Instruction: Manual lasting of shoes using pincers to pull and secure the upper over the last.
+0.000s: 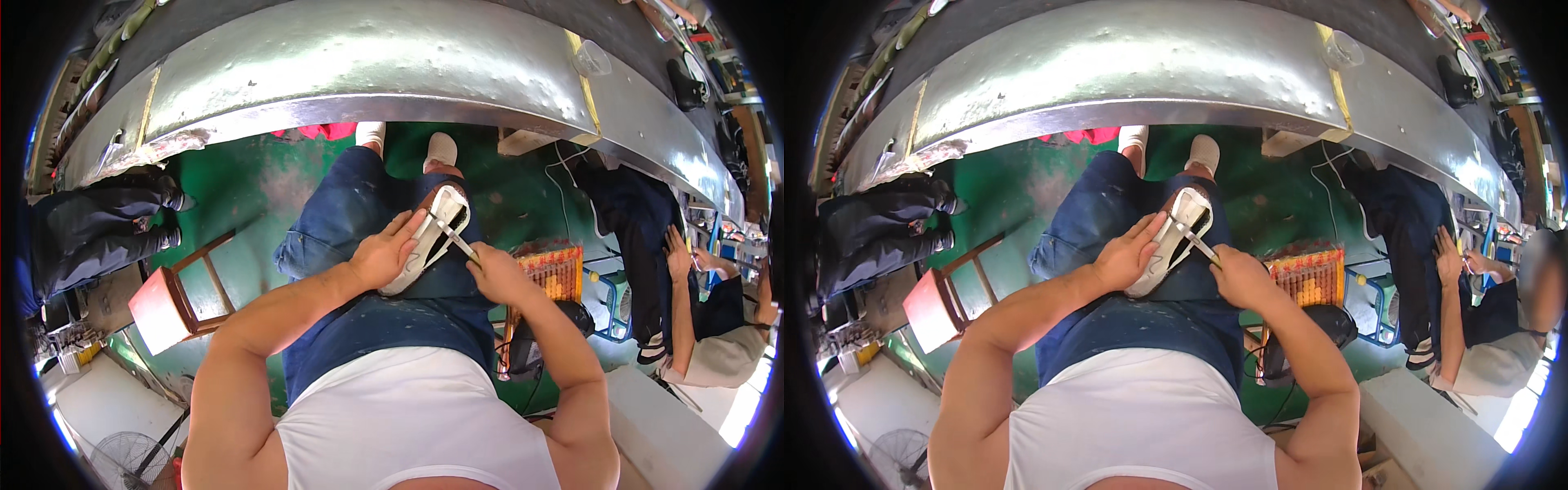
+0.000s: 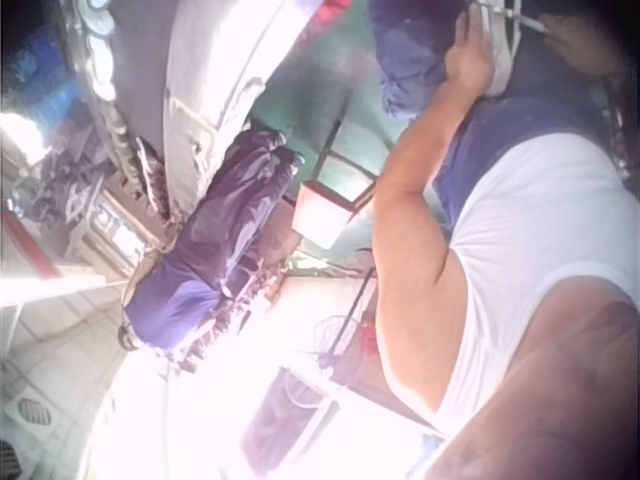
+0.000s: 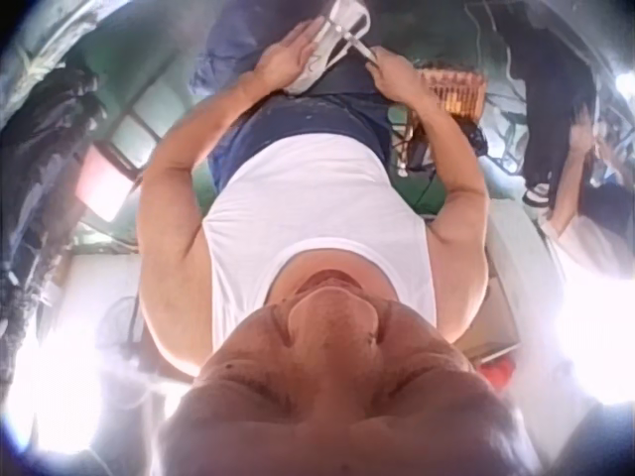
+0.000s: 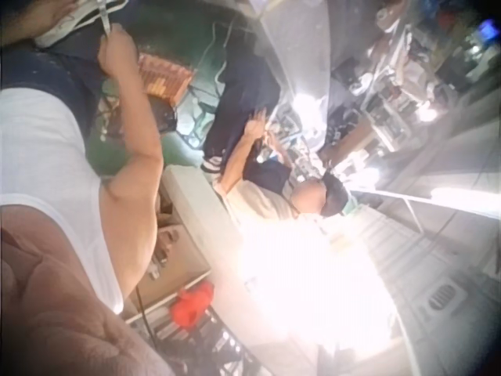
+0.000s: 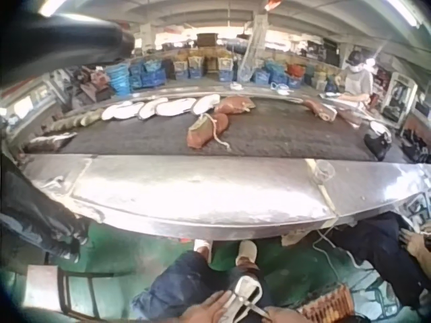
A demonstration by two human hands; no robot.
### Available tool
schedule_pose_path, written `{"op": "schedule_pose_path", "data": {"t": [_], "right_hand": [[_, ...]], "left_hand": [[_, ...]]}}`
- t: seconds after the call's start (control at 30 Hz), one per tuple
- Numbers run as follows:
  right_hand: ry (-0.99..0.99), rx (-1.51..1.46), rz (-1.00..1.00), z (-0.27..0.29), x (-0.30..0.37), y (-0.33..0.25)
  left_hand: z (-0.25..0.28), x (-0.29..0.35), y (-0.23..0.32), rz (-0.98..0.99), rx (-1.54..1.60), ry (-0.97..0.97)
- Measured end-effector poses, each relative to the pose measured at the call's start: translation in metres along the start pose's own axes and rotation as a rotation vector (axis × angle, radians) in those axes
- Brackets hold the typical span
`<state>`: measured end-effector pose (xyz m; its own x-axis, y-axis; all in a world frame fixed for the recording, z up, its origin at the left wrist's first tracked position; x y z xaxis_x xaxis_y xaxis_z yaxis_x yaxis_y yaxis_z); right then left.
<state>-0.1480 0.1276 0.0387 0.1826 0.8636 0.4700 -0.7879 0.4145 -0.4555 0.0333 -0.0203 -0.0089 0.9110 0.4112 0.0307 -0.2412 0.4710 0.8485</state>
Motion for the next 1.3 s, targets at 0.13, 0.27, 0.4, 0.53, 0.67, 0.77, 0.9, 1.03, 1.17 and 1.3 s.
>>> {"op": "schedule_pose_path", "data": {"t": [0.13, 0.27, 0.4, 0.53, 0.67, 0.77, 0.9, 1.03, 1.17, 1.3], "right_hand": [[-0.184, -0.252, -0.081, 0.022, 0.002, 0.010], [0.269, -0.345, -0.002, 0.018, -0.015, -0.008], [0.130, -0.006, -0.031, 0.001, -0.032, -0.002], [0.166, 0.015, 0.027, 0.009, -0.028, -0.004], [0.110, -0.141, 0.020, 0.016, -0.011, -0.012], [0.075, -0.200, 0.067, 0.000, -0.002, -0.023], [-0.025, -0.154, 0.064, -0.018, 0.004, -0.021], [0.101, -0.370, 0.005, -0.012, 0.013, -0.007], [0.149, -0.549, -0.029, -0.007, 0.026, 0.012], [0.176, -0.658, -0.064, -0.011, 0.027, 0.021]], "left_hand": [[0.001, -0.006, -0.003, 0.140, -0.040, -0.190], [0.004, -0.015, 0.006, 0.133, -0.052, -0.222], [0.014, -0.021, 0.029, 0.189, -0.209, -0.422], [0.009, 0.006, 0.012, 0.125, 0.068, -0.187], [0.000, 0.026, -0.008, 0.473, 0.454, -0.020], [0.002, 0.019, 0.001, 0.459, 0.407, -0.017], [0.001, 0.022, -0.004, 0.460, 0.481, -0.048], [0.024, 0.015, 0.025, 0.354, 0.234, -0.203], [0.081, 0.003, 0.064, 0.232, 0.027, -0.061], [0.113, -0.027, 0.097, 0.049, 0.446, 0.241]]}}
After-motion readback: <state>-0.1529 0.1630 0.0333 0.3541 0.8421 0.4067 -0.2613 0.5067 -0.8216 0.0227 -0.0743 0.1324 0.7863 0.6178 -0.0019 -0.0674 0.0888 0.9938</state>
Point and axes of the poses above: each hand's wrist, its own x-axis away from the middle knuckle, its own z-axis out of the back of the hand, y = z × x, the point moved 4 cm from there along -x, towards the middle knuckle, and after that the axes turned 9 degrees about x, right-handed, at the moved point
